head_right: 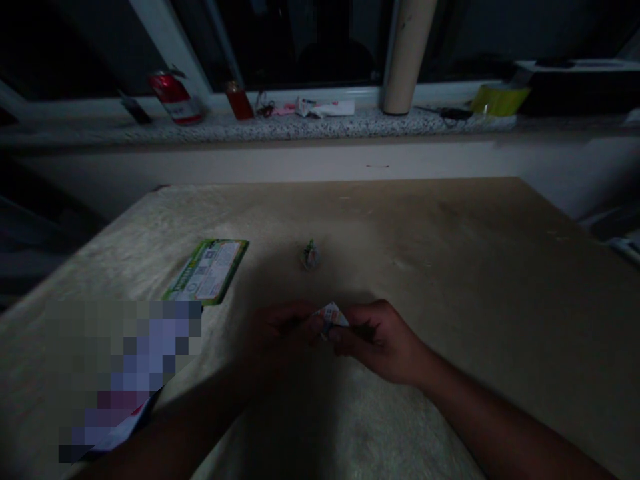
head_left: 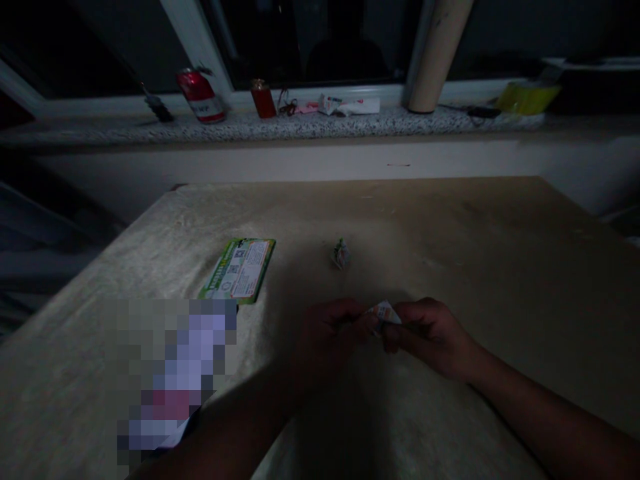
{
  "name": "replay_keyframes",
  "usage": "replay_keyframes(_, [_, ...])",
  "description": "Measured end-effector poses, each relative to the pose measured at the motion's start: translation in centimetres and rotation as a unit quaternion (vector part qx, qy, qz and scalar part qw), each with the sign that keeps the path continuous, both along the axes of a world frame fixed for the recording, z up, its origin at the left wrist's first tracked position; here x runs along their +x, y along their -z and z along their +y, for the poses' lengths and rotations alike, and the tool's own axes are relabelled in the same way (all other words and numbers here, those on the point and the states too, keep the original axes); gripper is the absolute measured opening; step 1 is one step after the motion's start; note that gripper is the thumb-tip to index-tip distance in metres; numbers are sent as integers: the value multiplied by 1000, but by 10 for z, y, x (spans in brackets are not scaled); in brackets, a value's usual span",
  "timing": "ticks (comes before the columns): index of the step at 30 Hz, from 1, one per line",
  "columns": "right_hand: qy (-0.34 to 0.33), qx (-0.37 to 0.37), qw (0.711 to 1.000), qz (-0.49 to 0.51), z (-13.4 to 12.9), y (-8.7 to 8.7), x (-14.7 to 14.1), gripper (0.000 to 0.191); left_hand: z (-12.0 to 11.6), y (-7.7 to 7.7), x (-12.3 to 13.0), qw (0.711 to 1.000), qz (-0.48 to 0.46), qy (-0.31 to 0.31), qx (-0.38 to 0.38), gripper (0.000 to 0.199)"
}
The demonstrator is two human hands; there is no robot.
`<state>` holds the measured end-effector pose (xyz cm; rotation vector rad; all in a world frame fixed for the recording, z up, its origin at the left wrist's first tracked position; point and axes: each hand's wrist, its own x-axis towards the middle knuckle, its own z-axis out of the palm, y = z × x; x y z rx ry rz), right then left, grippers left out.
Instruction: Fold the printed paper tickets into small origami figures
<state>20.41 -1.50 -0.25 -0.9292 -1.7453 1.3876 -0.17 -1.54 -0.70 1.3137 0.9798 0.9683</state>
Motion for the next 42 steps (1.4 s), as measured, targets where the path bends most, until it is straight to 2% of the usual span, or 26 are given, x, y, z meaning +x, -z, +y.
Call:
replay_keyframes(4, [-8,-4,1000,-14,-1,-1,1,40,0,-1,1,1000,0,9,-12,35])
replay_keyframes(7, [-30,-33,999,-13,-1,-1,5,42,-1,-4,2,999,29,22,6,43])
replay_keyframes(13, [-78,-81,994,1,1,1,6,41,1,-4,1,989,81,104,63,53])
replay_keyframes(17, [-89,-74,993,7,1,-2,4,40,1,-2,1,985,82,125,84,52])
replay_keyframes(20, [-81,-54,995,5,-1,-5,4,34,0,-2,0,988,35,143,43,48])
replay_keyframes(23, [-79,-54,995,10,-2,-5,4,30,0,0,0,991,-1,132,-4,45])
replay_keyframes(31, [-77,-62,994,55,1,6,2,36,-1,1,3,996,7,83,-16,49])
replay_keyframes(36, [-96,-108,986,83,0,6,6,36,0,-2,1,984,-28,171,-42,50])
replay_keyframes(42, [-152,-188,955,172,0,11,4,35,1,-2,1,968,-91,216,-86,48])
